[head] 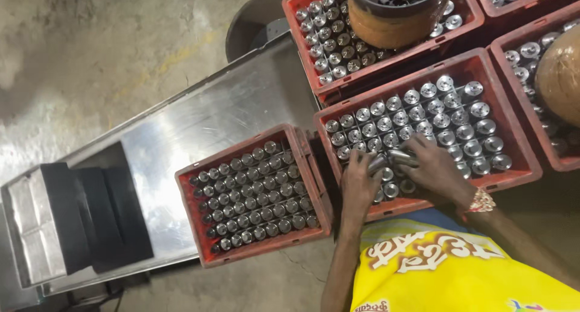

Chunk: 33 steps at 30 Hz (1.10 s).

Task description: The person repeatedly picks up small metal caps from a red crate and places them into another red crate. The person occasionally gathers several caps in one hand before transferring them.

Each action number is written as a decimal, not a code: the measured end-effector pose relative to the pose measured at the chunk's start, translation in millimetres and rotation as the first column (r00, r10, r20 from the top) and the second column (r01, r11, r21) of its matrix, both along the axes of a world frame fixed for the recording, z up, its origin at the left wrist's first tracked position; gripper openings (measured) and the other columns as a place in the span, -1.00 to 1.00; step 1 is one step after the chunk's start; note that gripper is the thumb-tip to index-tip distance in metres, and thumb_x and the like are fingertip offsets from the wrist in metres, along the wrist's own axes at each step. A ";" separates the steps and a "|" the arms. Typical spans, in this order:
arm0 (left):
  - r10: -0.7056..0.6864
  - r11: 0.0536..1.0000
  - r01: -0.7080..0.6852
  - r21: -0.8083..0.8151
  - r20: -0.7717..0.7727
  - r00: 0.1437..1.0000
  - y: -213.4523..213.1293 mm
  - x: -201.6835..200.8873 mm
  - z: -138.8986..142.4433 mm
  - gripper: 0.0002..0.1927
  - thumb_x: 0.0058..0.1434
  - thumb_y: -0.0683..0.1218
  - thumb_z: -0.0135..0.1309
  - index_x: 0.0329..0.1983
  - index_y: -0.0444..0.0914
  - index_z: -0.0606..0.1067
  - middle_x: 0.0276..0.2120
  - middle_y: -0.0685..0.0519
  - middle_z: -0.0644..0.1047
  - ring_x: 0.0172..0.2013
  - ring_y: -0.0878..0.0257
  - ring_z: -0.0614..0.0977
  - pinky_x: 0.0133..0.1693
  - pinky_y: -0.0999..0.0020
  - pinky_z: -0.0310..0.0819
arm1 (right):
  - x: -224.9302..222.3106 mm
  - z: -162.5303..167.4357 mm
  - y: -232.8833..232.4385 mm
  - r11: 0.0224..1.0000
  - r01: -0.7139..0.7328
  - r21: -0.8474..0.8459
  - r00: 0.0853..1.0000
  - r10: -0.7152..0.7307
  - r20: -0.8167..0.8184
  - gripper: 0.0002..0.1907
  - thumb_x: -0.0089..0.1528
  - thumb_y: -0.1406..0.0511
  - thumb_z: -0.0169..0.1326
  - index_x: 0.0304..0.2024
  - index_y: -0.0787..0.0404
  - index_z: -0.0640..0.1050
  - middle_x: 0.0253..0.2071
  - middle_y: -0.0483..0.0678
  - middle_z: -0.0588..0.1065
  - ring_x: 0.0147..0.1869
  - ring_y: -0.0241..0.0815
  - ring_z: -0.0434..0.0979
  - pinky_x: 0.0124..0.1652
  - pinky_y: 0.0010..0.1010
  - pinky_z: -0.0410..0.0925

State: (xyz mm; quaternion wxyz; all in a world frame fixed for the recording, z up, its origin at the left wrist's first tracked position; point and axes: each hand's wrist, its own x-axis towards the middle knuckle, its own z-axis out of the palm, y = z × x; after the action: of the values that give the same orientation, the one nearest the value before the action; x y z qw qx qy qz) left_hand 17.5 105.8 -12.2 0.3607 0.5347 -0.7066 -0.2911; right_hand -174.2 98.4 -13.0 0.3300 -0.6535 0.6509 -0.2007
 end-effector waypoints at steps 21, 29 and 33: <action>-0.360 0.921 0.390 -0.014 0.359 0.861 -41.9 -80.8 -7.0 -0.75 0.13 -0.27 0.09 -0.10 -0.29 0.58 -0.18 -0.15 0.49 -0.16 -0.07 0.59 -0.14 0.03 0.53 | -57.7 5.2 -8.3 0.979 0.052 -0.197 0.960 -0.103 -0.259 -0.55 0.05 0.23 0.31 -0.07 0.31 0.56 -0.01 0.19 0.43 0.09 0.24 0.45 0.09 -0.01 0.37; -0.247 0.969 0.244 -0.042 -0.155 0.956 -47.4 -34.4 -7.6 -0.62 -0.12 -0.10 0.39 -0.19 -0.25 0.64 -0.21 0.00 0.47 -0.16 0.14 0.57 -0.20 0.18 0.62 | -113.4 22.8 5.9 0.962 0.147 -0.230 0.918 -0.046 0.393 -0.52 0.04 0.23 0.35 -0.04 0.32 0.63 0.06 0.12 0.44 0.17 0.07 0.48 0.09 -0.23 0.38; 0.246 0.835 0.236 0.498 -0.720 0.649 -36.1 -57.5 -33.6 -0.71 0.18 -0.12 0.25 -0.05 -0.33 0.60 -0.10 -0.06 0.45 -0.14 0.17 0.59 -0.23 0.28 0.67 | -99.6 26.8 5.8 0.885 0.203 0.418 0.161 -0.451 0.878 -0.38 0.26 0.14 0.21 0.34 0.20 0.51 -0.19 0.10 0.52 -0.14 -0.04 0.48 -0.13 -0.25 0.38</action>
State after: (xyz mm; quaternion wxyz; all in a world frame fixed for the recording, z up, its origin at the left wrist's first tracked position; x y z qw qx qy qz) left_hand -40.0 69.8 -45.7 0.4538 0.4445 -0.3723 -0.6767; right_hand -273.8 104.2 13.7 0.6696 -0.1963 0.4519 -0.5558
